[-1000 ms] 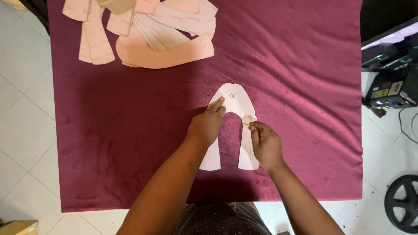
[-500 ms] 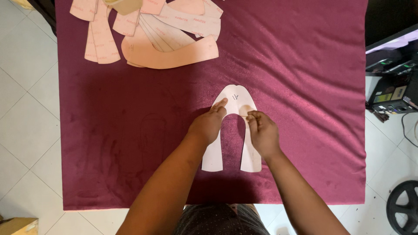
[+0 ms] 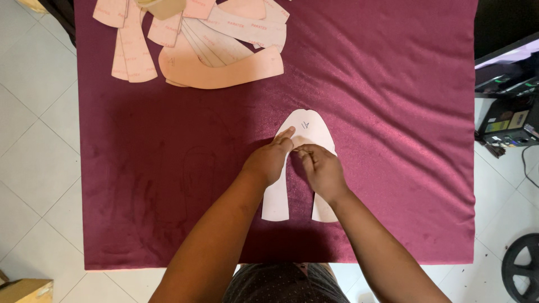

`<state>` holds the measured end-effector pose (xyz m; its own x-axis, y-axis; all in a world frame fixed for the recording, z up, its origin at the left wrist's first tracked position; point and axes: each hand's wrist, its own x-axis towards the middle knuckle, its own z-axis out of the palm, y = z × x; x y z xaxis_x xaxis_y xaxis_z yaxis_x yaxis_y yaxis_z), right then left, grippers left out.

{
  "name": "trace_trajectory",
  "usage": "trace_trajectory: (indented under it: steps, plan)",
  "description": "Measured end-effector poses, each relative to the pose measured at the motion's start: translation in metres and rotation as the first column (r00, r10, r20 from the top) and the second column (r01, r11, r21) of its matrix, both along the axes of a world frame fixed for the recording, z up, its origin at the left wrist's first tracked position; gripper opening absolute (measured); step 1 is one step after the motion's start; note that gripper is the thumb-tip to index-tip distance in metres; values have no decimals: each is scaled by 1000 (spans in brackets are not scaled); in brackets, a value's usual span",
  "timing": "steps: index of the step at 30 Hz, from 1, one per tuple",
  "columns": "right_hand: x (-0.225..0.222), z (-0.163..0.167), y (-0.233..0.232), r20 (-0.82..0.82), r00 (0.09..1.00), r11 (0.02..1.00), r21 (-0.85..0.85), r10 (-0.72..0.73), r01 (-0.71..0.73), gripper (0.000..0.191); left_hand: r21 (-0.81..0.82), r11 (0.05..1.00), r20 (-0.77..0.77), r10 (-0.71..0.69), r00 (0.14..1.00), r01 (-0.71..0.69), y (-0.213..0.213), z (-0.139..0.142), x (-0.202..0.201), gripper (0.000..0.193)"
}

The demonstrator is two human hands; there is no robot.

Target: The person smooths a large piece of maroon fabric on a table, then places a U-shaped paper pattern on it. They trace the pattern's outline onto the fabric using a small marking tool, then lift the pattern and repeat the process on a new section of the fabric.

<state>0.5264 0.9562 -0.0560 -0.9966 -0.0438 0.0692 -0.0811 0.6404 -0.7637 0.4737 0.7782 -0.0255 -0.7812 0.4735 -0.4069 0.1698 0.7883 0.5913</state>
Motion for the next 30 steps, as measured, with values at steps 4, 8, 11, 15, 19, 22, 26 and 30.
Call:
trace_trajectory:
  steps: [4,8,11,15,19,22,26,30]
  plan:
    - [-2,4,-2,12,998,998,-35,-58,59,20,105,994,-32,37,999,-33,0,-2,1,35]
    - [9,6,-8,-1,1000,999,40,23,-23,20,53,998,16,26,1000,-27,0,-3,1,23]
    - [13,2,-13,-66,990,990,69,127,-123,19,74,997,17,29,999,-30,-1,-3,0,20]
    - [4,-1,0,30,999,999,41,17,-18,21,87,996,-52,10,999,-5,-2,-2,1,27]
    - [2,1,19,18,983,978,104,-181,178,21,36,999,-7,24,1000,-24,1,2,3,32]
    - [7,4,22,19,968,955,172,-249,243,20,-25,1000,44,14,999,-13,3,4,3,37]
    - [6,2,5,-106,989,990,87,-105,114,16,16,999,-20,-30,999,31,0,0,2,43]
    - [24,4,-20,-94,989,990,96,113,-104,9,34,997,6,-67,998,67,-5,-7,1,36]
